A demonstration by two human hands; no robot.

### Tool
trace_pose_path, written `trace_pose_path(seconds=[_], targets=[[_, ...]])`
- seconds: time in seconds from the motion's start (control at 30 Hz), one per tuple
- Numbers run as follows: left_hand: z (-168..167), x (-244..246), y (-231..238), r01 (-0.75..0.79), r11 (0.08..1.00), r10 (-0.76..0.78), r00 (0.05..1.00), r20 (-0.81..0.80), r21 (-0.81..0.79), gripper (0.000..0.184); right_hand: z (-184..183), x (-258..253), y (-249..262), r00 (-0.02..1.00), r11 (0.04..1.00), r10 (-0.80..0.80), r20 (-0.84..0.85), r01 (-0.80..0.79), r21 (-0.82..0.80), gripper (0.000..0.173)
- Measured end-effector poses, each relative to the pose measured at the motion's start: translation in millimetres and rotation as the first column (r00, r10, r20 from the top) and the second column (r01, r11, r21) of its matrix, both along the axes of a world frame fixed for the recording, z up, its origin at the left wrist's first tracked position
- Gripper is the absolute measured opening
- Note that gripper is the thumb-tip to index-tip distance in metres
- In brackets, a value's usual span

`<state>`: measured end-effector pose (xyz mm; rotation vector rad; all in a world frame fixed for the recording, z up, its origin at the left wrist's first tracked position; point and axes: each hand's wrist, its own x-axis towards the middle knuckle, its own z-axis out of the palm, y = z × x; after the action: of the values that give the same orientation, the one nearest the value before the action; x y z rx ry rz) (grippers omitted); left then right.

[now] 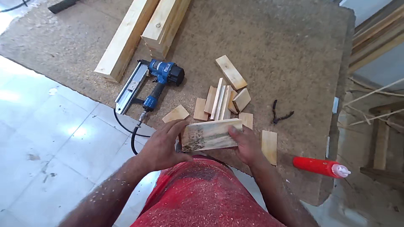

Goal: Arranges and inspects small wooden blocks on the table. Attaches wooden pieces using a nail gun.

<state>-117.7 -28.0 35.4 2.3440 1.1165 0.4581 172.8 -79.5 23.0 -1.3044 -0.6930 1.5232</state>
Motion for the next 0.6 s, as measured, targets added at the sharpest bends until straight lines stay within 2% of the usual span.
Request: trace_pose_path(seconds=[0.07,0.17,0.3,0.53,0.6], targets=[[-10,-1,-4,-0.048,0.996,0.047,0.999,0.026,0.069,0.098,6,-7,2,0.997,0.995,-0.001,-0.078,-0.007,-0.095,0.038],[-15,-3,-7,-0.094,0.993,0.09,0.994,0.058,0.073,0.089,11,-12,5,0.993,0.986,0.023,-0.12,-0.043,-0.164,0.037],[-16,-10,-9,-0.12,0.991,0.114,0.988,0.105,0.051,0.086,10,-16,5,0.988,0.981,0.084,-0.128,-0.105,-0.163,0.043],[-18,-16,-9,-0.088,0.97,0.053,0.986,0.157,0.226,0.083,14,-19,4,0.983,0.984,0.093,-0.156,-0.115,-0.137,0.042],[-19,-17,-9,-0.094,0.979,0.059,0.979,0.193,0.179,0.083,16,-20,4,0.985,0.986,0.081,-0.15,-0.101,-0.133,0.043]])
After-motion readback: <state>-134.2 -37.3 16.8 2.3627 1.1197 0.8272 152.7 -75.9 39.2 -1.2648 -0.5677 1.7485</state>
